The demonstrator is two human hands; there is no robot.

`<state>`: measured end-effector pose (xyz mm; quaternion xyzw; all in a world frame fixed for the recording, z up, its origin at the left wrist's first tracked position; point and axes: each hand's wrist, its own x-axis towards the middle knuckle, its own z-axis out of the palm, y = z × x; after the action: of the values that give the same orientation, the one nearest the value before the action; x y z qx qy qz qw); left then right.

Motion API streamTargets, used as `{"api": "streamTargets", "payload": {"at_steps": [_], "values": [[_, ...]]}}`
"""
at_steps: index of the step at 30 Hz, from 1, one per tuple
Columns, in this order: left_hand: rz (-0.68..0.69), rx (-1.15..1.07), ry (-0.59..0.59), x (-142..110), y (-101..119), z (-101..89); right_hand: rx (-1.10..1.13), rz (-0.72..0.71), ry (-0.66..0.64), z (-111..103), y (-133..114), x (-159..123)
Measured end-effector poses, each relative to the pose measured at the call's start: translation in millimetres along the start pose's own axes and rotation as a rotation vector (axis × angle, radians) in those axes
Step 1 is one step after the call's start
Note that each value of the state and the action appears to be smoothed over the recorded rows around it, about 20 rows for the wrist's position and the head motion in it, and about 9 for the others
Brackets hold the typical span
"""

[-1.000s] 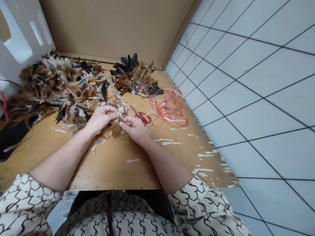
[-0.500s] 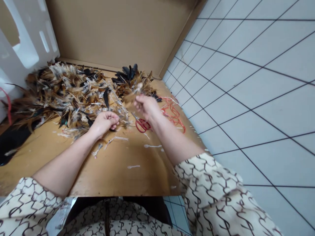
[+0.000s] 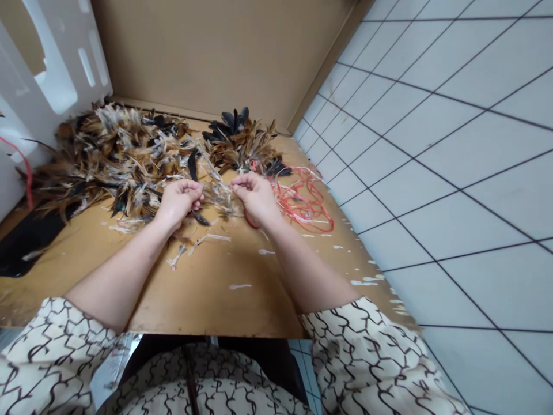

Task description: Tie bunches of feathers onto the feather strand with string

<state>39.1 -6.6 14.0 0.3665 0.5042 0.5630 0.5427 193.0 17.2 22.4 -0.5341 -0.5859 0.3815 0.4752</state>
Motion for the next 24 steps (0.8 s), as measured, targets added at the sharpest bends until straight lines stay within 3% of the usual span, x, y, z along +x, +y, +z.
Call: {"api": "streamTargets", "payload": {"at_steps": [6,15,20,24], "values": [[0.063,0.013,0.060,2.1,0.7,-3.1,-0.371,-0.163,-0.131,-5.7,15.6,-14.0],[0.098,0.081,0.024,3.1,-9.8,-0.6,-1.106,-0.226,-0.326,-12.5,26.0,-25.5],[0.103,0.121,0.003,-1.1,-12.0,2.8,-1.165,-0.241,-0.371,-9.9,23.8,-28.7],[0.098,0.132,-0.018,-3.4,-12.8,5.1,-0.956,-0.204,-0.262,-10.9,26.1,-27.4]]}}
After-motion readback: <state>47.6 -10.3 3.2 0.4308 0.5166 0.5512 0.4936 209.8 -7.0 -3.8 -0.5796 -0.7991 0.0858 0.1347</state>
